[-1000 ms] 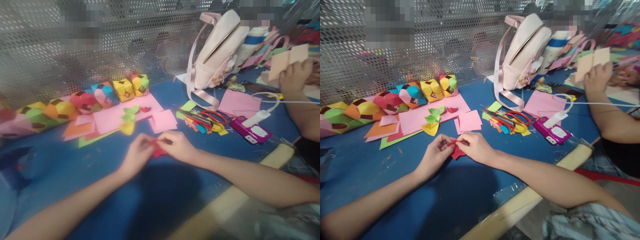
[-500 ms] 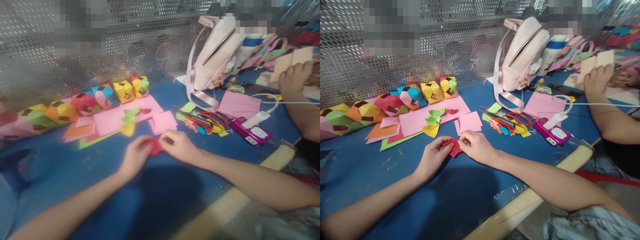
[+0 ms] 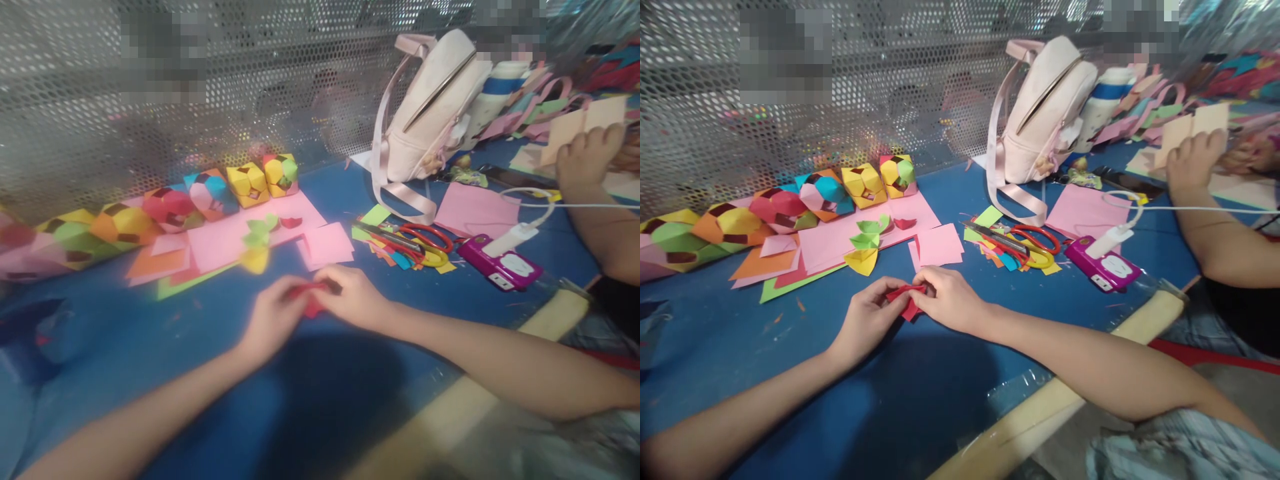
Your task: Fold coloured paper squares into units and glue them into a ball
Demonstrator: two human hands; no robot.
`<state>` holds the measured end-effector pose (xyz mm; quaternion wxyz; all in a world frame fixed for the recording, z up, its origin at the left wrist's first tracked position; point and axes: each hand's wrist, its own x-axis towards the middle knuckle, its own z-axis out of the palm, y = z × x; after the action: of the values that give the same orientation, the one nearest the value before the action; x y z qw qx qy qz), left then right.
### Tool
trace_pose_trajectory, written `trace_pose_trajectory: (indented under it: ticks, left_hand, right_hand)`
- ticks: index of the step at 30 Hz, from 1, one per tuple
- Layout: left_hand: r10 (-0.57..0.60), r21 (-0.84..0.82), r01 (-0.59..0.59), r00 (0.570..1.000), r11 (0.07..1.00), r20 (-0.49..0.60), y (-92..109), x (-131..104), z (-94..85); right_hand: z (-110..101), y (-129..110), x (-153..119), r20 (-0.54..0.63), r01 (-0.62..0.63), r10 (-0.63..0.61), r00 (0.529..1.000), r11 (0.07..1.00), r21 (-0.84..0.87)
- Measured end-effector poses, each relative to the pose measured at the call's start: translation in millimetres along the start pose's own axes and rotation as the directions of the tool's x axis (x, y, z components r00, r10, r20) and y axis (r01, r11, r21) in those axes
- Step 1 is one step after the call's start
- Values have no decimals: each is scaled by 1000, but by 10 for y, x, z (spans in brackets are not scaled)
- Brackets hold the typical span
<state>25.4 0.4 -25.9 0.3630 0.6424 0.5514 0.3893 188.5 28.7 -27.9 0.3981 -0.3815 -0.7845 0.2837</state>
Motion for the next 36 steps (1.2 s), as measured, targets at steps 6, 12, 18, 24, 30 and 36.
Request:
trace_pose_trajectory:
  ticks: [6,12,18,24,30,36]
  left_hand:
    - [-36,-128,37,999,991,9,-38,9,14]
    - [-16,-12,16,1000,1000,17,-48,-2,-2]
    - [-35,-33,36,999,999,31,-20,-4,-10]
    - [-36,-7,37,999,999,24,-18,-4,-10]
    - [-25,-21,27,998,999,50,-32,-14,-5]
    - [-2,28,3,1000,1000,-14,-15,-5,-15]
  right_hand:
    - [5,14,-17,-12,43,-43,999,999,-8]
    - [-2,6,-6,-5,71,-71,997,997,-27]
    - [-13,0,-2,-3,91,-91,996,995,-31]
    - [-20,-4,-5,-2,137,-137,991,990,-46]
    - [-8,9,-7,5,137,-137,991,989,-50]
    - [-19,-23,-7,18,-7,8,1000,999,-38]
